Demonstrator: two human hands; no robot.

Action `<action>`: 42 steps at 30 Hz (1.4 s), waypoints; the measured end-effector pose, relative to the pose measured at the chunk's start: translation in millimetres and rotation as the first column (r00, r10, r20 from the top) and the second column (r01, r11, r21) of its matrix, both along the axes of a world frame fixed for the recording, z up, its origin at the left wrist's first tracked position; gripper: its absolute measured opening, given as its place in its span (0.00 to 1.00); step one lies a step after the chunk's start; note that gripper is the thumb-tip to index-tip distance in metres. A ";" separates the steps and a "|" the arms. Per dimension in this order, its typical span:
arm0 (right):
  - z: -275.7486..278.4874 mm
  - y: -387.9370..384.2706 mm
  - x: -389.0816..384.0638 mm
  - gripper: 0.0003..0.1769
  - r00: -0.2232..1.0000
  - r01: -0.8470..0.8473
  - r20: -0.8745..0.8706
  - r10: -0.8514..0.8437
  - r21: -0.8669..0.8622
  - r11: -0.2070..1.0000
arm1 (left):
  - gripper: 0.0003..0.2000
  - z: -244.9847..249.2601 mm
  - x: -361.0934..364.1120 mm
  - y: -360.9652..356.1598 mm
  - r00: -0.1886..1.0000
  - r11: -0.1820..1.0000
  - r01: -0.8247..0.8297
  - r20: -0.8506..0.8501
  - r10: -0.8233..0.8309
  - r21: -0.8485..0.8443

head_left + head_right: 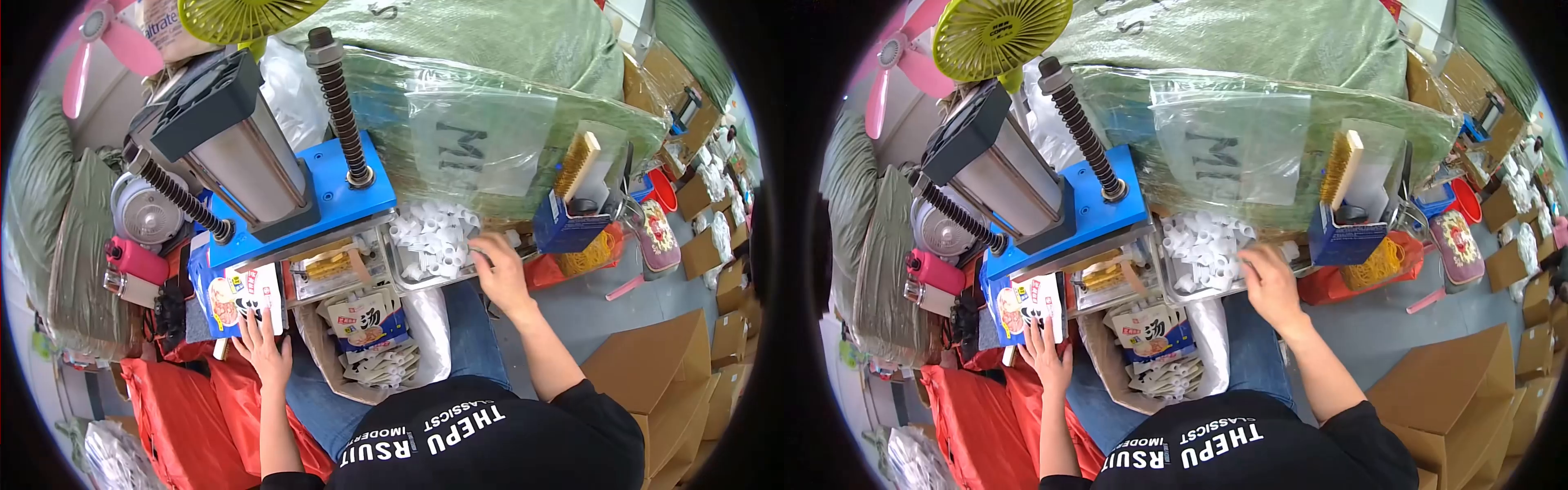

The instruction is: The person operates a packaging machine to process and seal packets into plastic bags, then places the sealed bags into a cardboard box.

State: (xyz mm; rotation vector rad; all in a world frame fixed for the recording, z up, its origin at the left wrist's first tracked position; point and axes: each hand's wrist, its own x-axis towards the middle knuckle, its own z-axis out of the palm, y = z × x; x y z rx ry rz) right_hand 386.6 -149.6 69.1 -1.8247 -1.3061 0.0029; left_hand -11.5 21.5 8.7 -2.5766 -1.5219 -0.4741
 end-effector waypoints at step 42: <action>34.8 58.2 -95.4 0.10 0.451 -0.614 -0.827 0.335 -0.016 0.789 | 0.07 60.4 75.7 -63.4 0.546 0.370 0.569 0.674 0.498 -0.735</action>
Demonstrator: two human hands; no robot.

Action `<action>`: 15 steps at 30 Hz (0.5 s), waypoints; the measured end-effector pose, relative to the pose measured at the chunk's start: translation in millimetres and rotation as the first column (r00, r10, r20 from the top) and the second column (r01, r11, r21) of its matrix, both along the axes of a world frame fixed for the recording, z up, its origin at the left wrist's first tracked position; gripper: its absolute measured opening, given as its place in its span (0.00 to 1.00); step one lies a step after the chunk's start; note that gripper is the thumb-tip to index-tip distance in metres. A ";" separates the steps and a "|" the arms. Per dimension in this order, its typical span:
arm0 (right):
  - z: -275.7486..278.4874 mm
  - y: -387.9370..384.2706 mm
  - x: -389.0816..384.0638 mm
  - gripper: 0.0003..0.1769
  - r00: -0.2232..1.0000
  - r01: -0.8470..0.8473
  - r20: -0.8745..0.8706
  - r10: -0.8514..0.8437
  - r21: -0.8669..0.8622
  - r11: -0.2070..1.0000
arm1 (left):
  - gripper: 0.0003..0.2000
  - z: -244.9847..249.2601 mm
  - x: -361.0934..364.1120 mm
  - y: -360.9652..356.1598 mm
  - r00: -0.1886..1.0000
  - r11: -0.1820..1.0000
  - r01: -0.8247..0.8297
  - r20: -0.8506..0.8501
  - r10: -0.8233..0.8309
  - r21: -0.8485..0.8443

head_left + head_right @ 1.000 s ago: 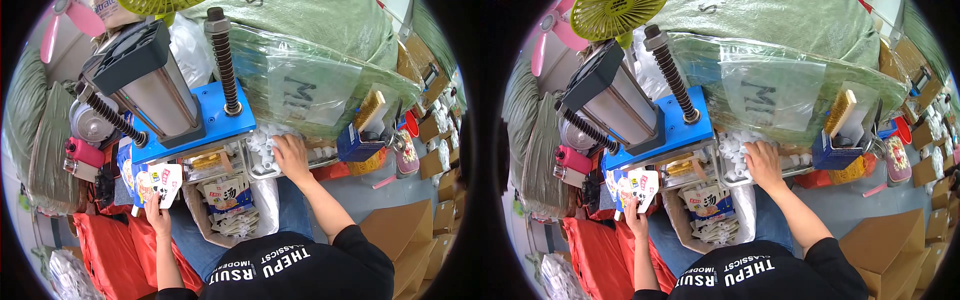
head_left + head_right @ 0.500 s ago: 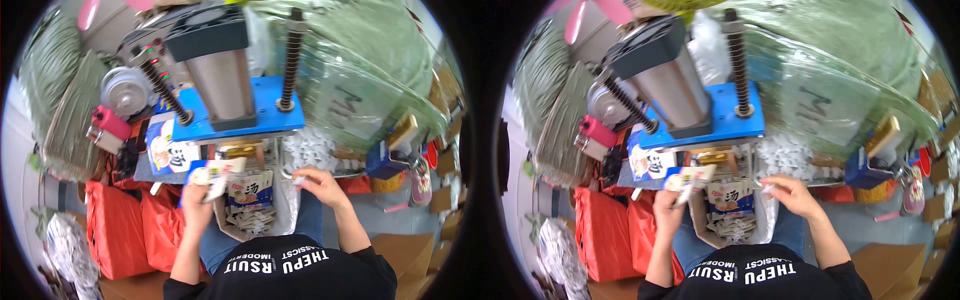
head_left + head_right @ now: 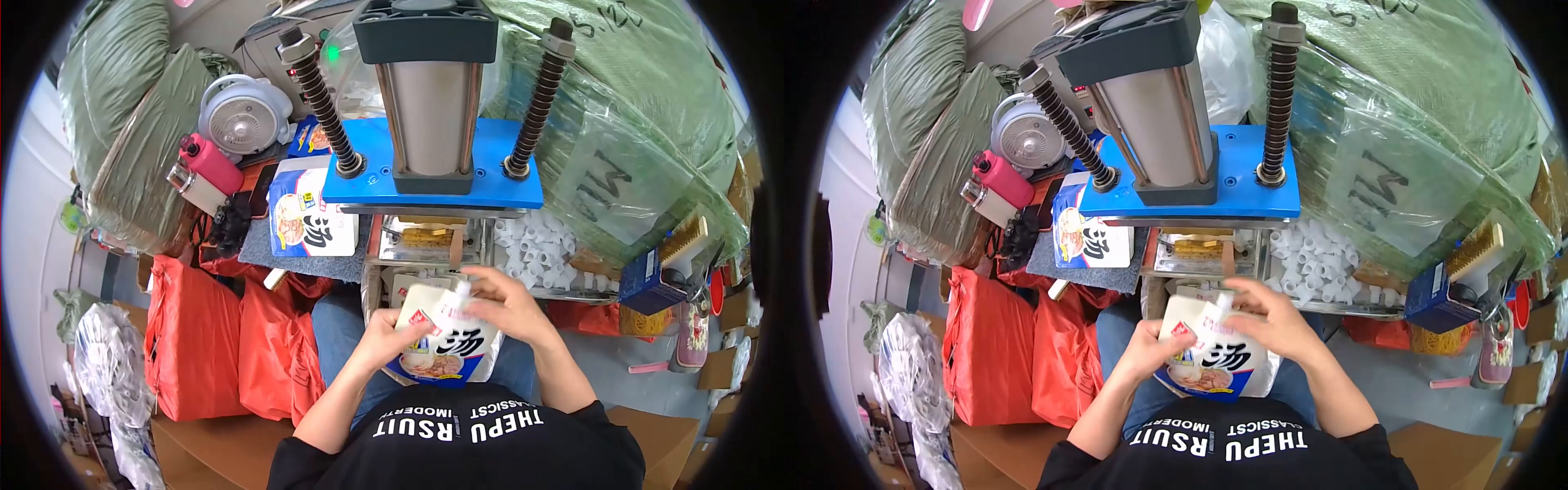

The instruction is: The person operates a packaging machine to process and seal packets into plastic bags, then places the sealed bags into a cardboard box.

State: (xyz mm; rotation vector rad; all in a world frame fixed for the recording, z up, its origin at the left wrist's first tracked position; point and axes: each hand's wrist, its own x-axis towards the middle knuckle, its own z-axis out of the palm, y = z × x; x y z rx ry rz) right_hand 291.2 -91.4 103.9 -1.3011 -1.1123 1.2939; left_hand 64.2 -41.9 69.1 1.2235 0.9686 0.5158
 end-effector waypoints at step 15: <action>-43.1 -8.7 97.4 0.11 0.360 0.158 0.838 -0.410 0.378 0.912 | 0.12 -37.4 32.3 87.0 0.960 0.964 -0.223 0.138 0.243 -0.148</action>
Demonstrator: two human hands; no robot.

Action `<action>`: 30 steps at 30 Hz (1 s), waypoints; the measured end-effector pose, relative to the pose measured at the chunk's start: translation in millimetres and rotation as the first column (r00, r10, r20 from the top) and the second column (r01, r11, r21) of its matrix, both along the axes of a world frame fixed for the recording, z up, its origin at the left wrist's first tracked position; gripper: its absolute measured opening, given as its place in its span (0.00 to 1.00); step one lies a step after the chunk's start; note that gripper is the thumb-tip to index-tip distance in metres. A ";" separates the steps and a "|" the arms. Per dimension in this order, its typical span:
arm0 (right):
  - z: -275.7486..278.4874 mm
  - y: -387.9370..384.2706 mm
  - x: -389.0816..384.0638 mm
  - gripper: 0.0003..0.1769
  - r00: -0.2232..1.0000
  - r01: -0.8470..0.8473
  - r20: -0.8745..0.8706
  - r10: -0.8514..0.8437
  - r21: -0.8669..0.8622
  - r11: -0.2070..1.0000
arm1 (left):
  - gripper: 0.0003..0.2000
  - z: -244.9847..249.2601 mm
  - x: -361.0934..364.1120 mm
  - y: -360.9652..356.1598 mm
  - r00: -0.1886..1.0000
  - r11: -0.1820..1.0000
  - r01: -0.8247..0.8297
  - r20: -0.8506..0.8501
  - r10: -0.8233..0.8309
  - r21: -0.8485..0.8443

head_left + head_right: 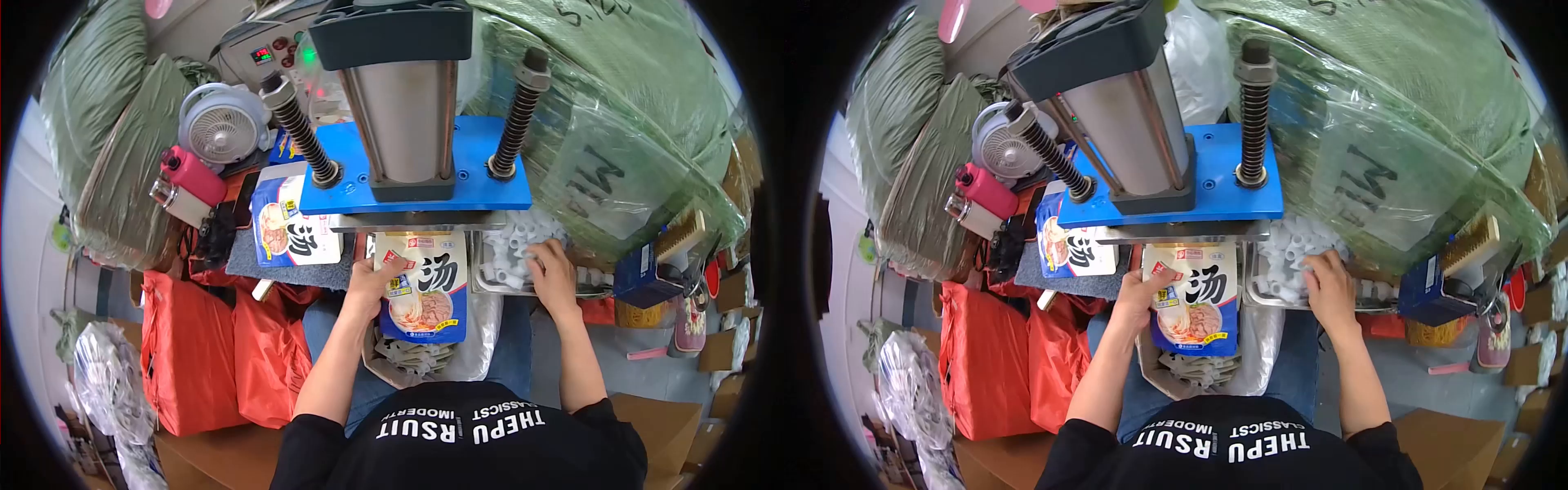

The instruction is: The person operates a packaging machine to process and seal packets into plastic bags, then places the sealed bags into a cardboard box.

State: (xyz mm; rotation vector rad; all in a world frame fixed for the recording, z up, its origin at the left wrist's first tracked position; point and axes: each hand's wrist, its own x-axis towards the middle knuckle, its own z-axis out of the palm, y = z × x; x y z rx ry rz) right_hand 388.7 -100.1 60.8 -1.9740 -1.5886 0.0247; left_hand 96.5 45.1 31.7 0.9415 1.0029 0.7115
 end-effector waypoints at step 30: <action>69.9 33.6 -86.3 0.11 0.554 -0.725 -0.532 0.641 0.069 0.685 | 0.07 62.6 -50.9 -78.3 0.839 0.663 0.474 -0.526 -0.140 0.579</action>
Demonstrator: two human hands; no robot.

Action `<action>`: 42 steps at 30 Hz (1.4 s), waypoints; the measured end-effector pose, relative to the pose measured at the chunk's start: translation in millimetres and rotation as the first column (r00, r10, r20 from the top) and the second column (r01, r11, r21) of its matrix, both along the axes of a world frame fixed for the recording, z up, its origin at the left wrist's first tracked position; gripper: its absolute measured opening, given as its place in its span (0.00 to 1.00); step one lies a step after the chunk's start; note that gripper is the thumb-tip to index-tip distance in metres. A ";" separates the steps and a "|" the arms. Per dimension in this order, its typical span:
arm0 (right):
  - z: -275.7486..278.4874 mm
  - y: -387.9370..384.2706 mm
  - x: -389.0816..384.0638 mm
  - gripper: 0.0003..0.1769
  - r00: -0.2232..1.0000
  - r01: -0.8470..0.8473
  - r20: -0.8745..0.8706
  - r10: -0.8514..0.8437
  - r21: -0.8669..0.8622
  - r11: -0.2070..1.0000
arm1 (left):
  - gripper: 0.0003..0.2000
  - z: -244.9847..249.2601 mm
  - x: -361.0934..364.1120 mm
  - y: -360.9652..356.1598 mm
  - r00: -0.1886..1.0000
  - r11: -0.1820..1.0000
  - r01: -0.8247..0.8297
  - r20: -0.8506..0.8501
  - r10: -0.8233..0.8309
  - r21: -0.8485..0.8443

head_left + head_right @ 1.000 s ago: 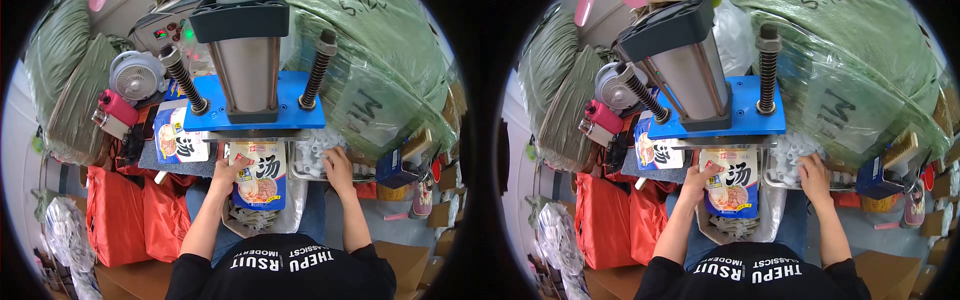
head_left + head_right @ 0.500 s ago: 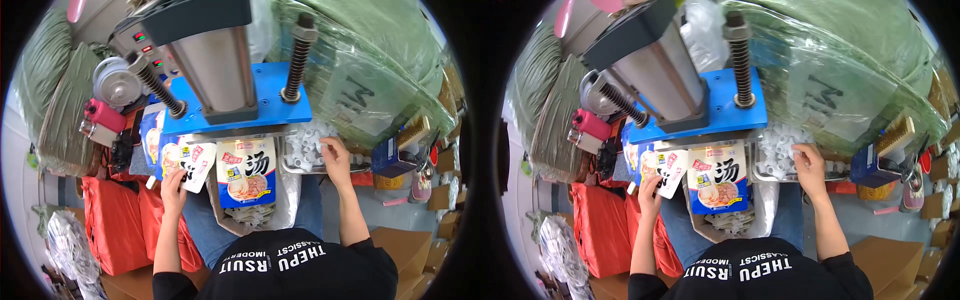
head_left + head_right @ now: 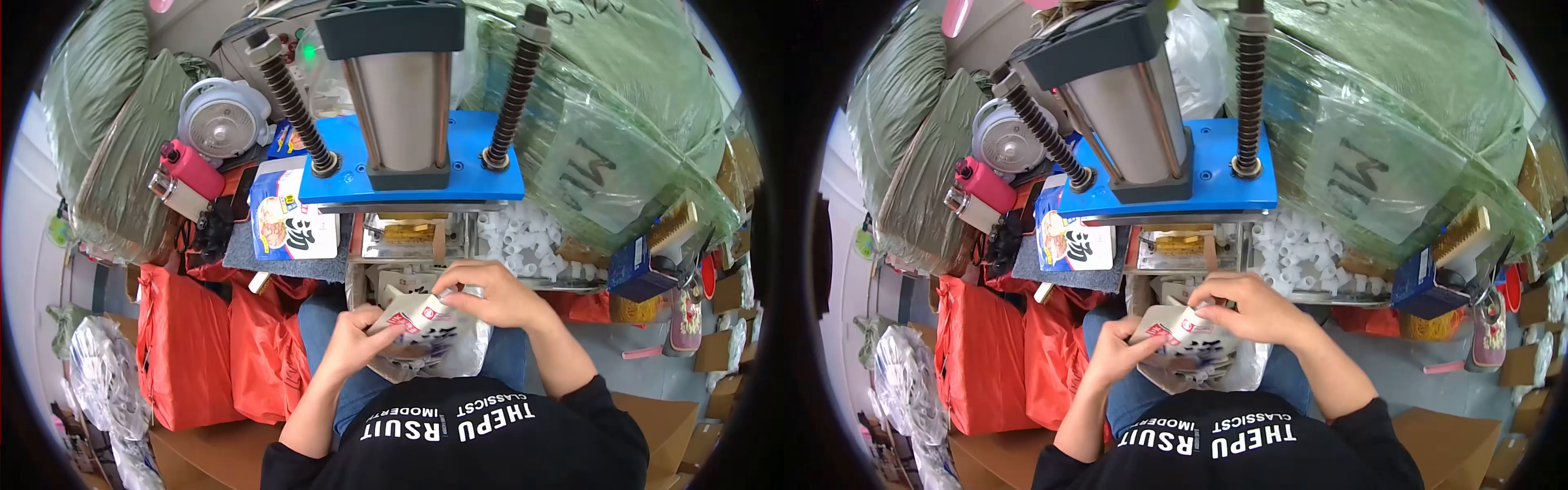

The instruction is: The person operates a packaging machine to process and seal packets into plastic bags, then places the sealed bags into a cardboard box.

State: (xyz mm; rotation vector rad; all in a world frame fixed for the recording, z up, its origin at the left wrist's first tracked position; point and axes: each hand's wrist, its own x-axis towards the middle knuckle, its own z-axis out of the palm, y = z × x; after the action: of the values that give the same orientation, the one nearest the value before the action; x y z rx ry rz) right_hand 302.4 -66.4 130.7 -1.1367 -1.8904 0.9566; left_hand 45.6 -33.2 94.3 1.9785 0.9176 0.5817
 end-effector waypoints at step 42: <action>-3.3 4.3 4.9 0.09 0.990 -0.015 0.141 0.004 0.078 0.997 | 0.06 -0.5 -4.1 -0.2 0.986 0.981 -0.166 -0.010 0.168 0.104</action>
State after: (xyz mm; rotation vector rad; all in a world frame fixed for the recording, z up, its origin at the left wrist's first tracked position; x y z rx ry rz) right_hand 307.3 -62.1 127.4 -1.1754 -2.0288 0.8178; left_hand 41.5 -33.3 93.8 2.0138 1.0923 0.7188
